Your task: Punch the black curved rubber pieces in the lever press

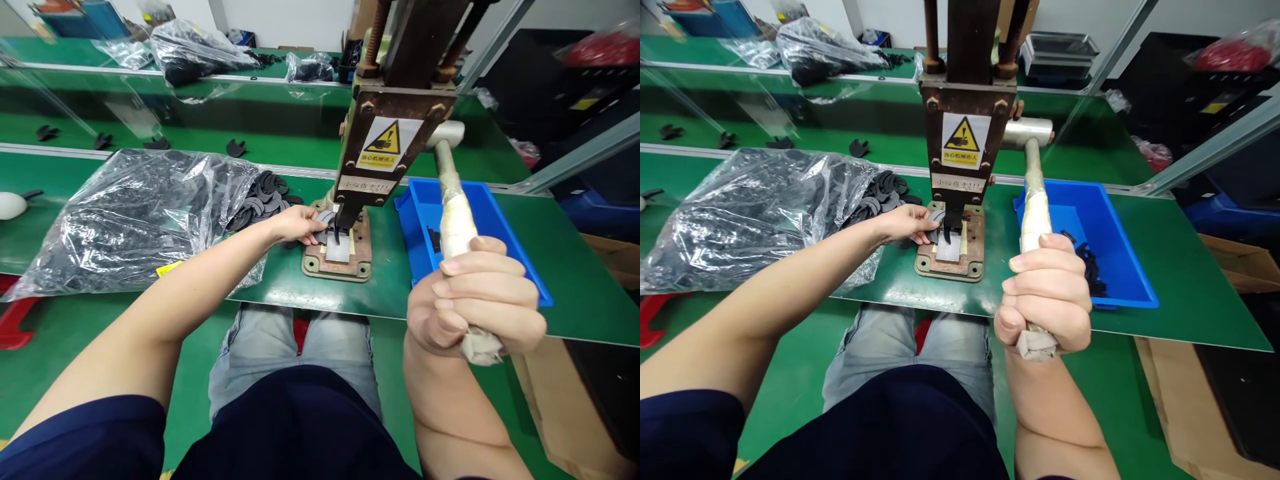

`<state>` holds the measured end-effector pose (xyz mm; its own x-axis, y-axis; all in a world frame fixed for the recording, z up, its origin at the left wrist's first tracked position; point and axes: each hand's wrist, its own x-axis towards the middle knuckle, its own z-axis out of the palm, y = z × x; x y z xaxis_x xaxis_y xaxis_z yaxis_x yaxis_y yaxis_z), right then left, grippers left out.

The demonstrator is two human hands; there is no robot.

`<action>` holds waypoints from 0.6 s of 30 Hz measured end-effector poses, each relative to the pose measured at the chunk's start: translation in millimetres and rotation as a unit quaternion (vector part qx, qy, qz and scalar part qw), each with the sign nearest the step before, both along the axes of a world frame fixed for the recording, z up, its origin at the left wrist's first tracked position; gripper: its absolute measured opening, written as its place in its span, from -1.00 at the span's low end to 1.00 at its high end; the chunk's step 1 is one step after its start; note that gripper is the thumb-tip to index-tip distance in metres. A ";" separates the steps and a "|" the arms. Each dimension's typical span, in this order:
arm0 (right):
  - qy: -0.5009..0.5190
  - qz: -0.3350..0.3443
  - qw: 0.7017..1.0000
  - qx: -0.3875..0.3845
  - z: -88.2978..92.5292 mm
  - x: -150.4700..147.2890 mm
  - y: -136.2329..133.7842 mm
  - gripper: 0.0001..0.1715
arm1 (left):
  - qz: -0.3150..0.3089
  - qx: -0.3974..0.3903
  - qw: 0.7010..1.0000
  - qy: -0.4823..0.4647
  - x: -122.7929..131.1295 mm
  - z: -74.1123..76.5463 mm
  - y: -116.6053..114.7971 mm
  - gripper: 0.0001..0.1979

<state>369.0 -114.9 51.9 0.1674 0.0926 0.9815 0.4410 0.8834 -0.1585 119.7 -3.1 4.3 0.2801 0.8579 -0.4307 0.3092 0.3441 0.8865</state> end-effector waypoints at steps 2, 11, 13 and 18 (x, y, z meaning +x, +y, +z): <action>0.017 0.010 0.999 0.026 0.2 -2.2 2.7 -0.34 | -0.009 -0.028 1.000 0.006 3.3 2.0 3.7 -0.62; -0.066 0.022 0.997 -0.044 0.9 15.4 -10.3 -0.45 | -0.040 -0.004 0.995 -0.088 -4.6 -1.6 1.8 -0.63; -0.068 0.024 0.997 -0.032 0.6 16.1 -8.9 -0.44 | -0.039 0.017 0.993 -0.111 -10.2 -6.7 -0.5 -0.61; -0.018 0.006 1.000 0.018 -0.8 7.5 3.2 -0.33 | -0.043 0.017 0.995 -0.088 -10.5 -9.6 -2.0 -0.60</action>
<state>376.5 -111.7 51.2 0.1304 0.0587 0.9897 0.4351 0.8936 -0.1104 109.2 -5.0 -5.3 0.4208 0.8415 -0.3389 0.1748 0.2914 0.9405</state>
